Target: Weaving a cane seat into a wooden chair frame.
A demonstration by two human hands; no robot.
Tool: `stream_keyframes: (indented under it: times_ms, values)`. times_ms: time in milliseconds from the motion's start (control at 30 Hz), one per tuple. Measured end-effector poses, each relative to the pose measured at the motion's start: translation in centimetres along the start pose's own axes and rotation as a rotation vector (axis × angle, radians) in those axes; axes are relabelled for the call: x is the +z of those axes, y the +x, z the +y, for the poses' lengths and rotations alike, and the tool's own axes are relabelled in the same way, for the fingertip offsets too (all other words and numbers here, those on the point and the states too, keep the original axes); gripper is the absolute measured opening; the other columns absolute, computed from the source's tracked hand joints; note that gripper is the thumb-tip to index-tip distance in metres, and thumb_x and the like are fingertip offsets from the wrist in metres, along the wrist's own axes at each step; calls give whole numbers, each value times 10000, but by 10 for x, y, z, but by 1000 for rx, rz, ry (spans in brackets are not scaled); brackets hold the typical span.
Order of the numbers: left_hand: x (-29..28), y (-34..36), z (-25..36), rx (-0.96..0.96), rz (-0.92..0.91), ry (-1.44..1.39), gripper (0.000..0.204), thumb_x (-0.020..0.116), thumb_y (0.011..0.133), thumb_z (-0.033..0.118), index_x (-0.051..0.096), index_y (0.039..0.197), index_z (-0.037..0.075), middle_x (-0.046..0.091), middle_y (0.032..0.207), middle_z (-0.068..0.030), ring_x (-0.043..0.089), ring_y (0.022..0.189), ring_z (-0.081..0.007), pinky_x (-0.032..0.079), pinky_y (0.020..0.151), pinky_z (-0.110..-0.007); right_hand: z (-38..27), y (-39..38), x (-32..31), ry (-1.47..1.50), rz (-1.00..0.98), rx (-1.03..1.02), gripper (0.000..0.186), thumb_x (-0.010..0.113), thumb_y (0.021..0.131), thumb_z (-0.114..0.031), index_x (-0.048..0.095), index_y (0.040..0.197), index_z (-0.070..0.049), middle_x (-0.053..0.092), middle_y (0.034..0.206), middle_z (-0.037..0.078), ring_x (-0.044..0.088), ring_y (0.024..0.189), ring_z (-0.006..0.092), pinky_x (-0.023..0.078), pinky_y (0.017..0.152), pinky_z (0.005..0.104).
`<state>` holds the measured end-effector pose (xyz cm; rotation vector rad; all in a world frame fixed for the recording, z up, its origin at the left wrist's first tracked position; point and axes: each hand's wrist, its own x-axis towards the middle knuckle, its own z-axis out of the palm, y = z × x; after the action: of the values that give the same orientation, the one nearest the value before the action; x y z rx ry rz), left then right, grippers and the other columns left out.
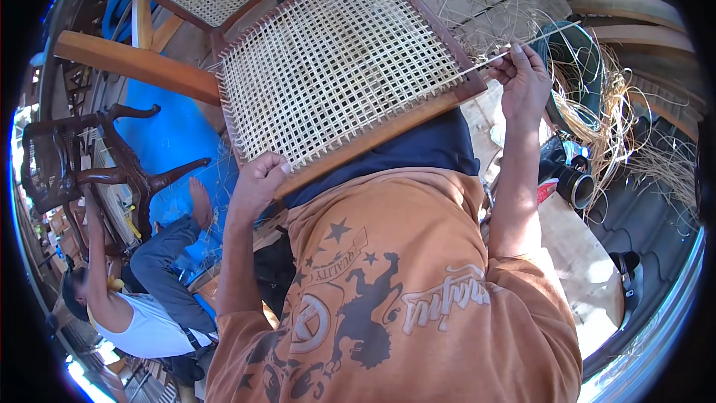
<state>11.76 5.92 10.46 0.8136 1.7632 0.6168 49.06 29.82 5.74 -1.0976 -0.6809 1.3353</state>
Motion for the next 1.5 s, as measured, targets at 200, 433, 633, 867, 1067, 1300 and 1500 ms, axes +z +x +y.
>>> stream_keyframes:
  times_ms: [200,433,633,867,1067,1300,1500]
  values:
    - [-18,-8,-9,-57,-52,-62,141,605,937,160,611,905,23,533,676,35,450,488,-35,364,437,-206,0,3,-6,-9,19,8,152,632,926,-83,608,1029,27,662,834,102,676,655,177,567,527,276]
    - [-30,-21,5,-48,-68,-122,140,607,931,134,646,978,7,523,673,50,440,561,-27,341,503,-199,-2,3,-1,-41,25,26,138,621,927,-66,597,1025,28,655,822,103,678,657,180,567,516,278]
    - [-37,-21,13,-68,-93,-112,139,602,934,139,644,970,11,562,692,24,484,582,-38,373,515,-199,2,7,-8,-53,26,44,136,626,922,-68,589,1011,28,652,816,104,680,652,183,570,515,283]
    - [-52,-30,24,-32,-90,16,149,617,920,162,635,909,14,585,738,21,525,634,-55,424,575,-219,10,47,-58,-241,108,118,250,668,881,-96,585,1104,-21,656,843,84,677,686,179,573,552,298]
    - [-57,-49,41,124,-120,13,176,609,918,171,638,910,-2,592,773,24,509,704,-43,421,625,-222,22,78,-103,-316,135,169,219,649,917,-106,580,1100,-7,650,912,84,681,769,191,578,606,298]
    - [-54,-51,46,120,-94,46,181,602,920,167,638,918,-10,582,781,30,495,724,-35,412,630,-219,25,83,-115,-235,75,176,161,623,936,-85,583,1071,-7,662,906,91,683,761,193,581,606,295]
    - [-52,-50,41,112,-78,20,173,610,914,160,640,916,-10,555,775,48,474,715,-32,396,618,-220,20,84,-111,-257,79,174,145,628,932,-84,585,1051,-14,668,873,82,689,750,191,576,590,288]
